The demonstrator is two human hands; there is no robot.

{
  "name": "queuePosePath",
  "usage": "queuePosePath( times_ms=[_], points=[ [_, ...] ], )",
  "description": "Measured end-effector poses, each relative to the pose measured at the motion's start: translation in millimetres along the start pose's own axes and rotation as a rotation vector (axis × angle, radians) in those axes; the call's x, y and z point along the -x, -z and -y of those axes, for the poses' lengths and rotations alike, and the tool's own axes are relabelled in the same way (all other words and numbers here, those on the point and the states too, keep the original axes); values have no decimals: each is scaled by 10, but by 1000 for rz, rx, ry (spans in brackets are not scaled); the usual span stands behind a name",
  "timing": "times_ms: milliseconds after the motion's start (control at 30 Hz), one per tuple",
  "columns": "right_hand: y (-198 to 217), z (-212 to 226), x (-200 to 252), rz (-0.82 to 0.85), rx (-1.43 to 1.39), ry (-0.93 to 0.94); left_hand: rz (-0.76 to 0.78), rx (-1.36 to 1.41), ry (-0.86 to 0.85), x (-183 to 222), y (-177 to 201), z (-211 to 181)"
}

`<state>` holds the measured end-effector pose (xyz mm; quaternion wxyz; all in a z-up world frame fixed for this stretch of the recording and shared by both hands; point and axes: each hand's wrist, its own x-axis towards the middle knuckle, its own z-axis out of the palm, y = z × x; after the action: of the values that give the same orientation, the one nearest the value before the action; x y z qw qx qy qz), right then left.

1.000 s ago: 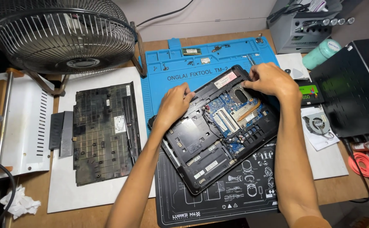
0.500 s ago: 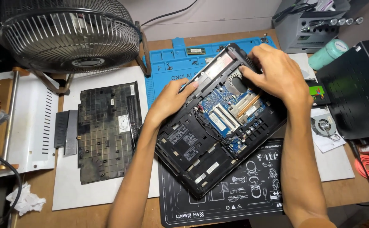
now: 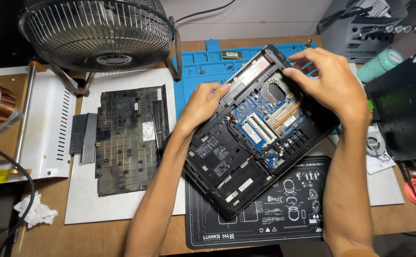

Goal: Prying open the top cover of a laptop chassis using a screwdriver and hands to access internal components.

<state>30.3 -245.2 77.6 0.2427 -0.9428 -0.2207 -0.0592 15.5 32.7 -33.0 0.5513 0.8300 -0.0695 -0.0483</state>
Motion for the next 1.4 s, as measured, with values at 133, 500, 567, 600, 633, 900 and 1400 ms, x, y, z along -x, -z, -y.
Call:
queuePosePath(
  times_ms=[133,500,567,600,633,900,1400],
  points=[
    [268,15,231,-51,-74,-59,12,69,-10,23,55,-47],
    [-479,284,1573,-367,-852,-562,56,126,25,-8,-2,42],
    [-659,434,1750,-415,-1038,-669,48,127,18,-28,11,90],
    [-744,513,1850,-463,-1222,-776,40,131,12,-31,9,114],
    [-868,505,1939,-469,-1223,-774,43,128,7,-19,24,103],
    [-945,866,1898,-126,-1446,-901,-37,169,160,246,135,77],
    [-305,294,1567,-14,-840,-917,-377,656,479,1239,-852,-178]
  ],
)
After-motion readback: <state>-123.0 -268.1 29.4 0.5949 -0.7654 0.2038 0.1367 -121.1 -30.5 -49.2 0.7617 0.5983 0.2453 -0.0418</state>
